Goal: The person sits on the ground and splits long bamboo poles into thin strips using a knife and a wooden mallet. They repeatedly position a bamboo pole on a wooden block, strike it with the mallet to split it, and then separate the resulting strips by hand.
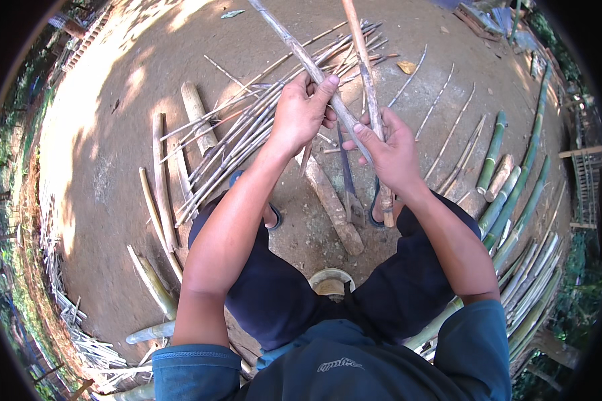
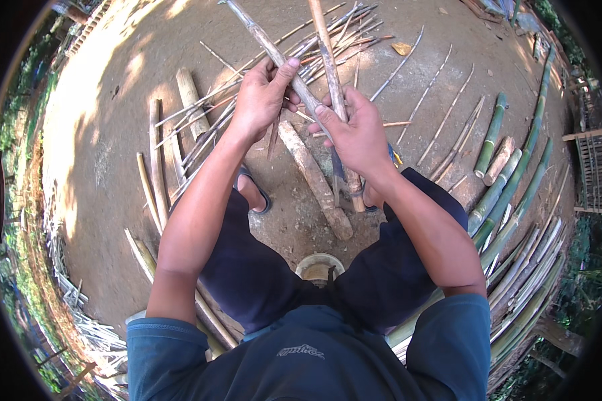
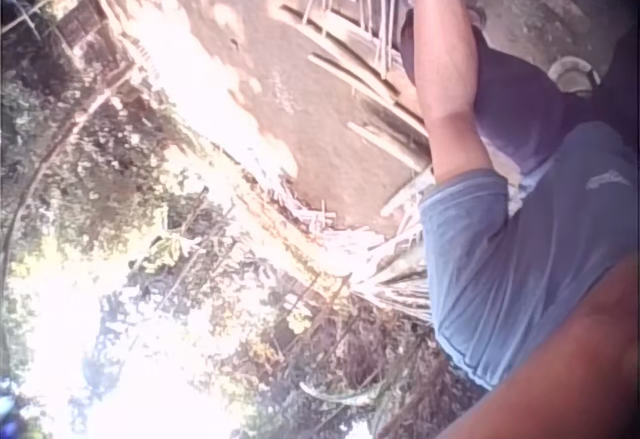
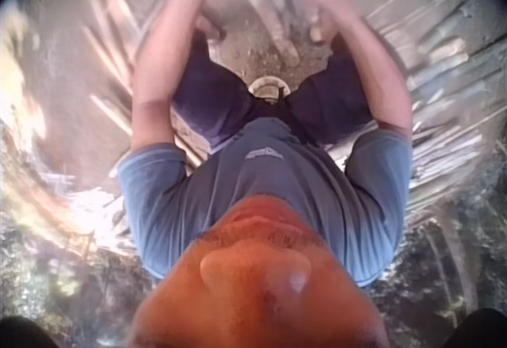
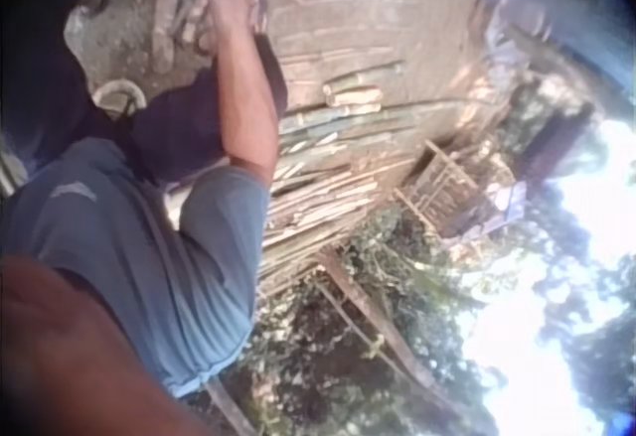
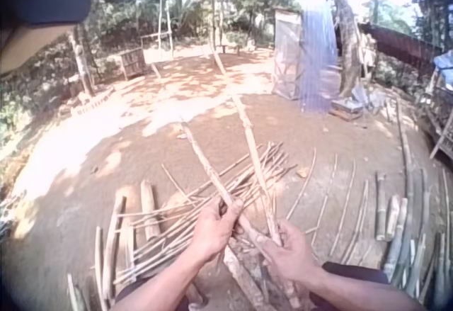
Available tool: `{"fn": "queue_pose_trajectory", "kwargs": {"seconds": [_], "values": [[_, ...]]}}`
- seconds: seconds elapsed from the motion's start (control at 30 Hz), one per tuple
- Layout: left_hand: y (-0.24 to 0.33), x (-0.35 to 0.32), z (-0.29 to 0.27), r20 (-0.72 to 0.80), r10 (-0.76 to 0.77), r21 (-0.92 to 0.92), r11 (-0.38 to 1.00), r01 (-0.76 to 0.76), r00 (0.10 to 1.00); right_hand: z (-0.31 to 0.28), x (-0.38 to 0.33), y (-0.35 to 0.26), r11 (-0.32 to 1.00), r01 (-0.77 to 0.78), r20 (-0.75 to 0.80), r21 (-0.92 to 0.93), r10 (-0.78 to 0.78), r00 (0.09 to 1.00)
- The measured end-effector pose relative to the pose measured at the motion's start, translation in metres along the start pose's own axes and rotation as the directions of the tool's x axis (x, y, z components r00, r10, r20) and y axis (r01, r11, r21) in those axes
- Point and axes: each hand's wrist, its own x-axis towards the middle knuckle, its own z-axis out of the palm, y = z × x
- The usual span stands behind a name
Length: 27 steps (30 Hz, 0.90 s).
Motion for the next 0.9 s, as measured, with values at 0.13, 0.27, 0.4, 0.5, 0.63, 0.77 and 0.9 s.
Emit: {"fn": "queue_pose_trajectory", "kwargs": {"seconds": [0.13, 0.27, 0.4, 0.5, 0.63, 0.77, 0.9], "values": [[0.01, 0.007, -0.006, 0.148, -0.004, -0.035, 0.999, 0.01, 0.989, -0.002, 0.001, -0.009, 0.995, -0.017, -0.068, 0.095, 0.023, 0.997], [0.014, 0.009, -0.009, 0.194, 0.023, -0.029, 0.999, -0.017, 0.981, -0.011, 0.005, -0.008, 0.997, 0.001, -0.178, 0.071, 0.011, 0.984], [0.028, 0.004, -0.023, 0.122, 0.069, 0.46, 0.88, -0.118, 0.99, -0.02, 0.007, -0.018, 0.995, 0.036, -0.311, -0.093, -0.063, 0.948], [0.022, 0.005, -0.032, 0.061, 0.091, 0.814, 0.572, -0.102, 0.994, -0.026, 0.009, -0.015, 0.972, 0.141, -0.382, -0.189, -0.205, 0.901], [0.004, 0.015, -0.063, -0.065, -0.211, 0.96, 0.253, 0.118, 0.975, -0.024, 0.004, -0.029, 0.947, 0.158, -0.364, -0.28, -0.257, 0.895], [0.006, 0.003, -0.065, 0.021, 0.074, 0.98, 0.197, -0.036, 0.997, -0.029, 0.0, -0.029, 0.936, 0.131, -0.318, -0.328, -0.24, 0.917], [0.042, 0.009, -0.07, 0.05, 0.045, -0.262, 0.965, -0.03, 0.998, -0.025, -0.005, -0.027, 0.962, 0.114, -0.292, -0.249, -0.187, 0.938]]}}
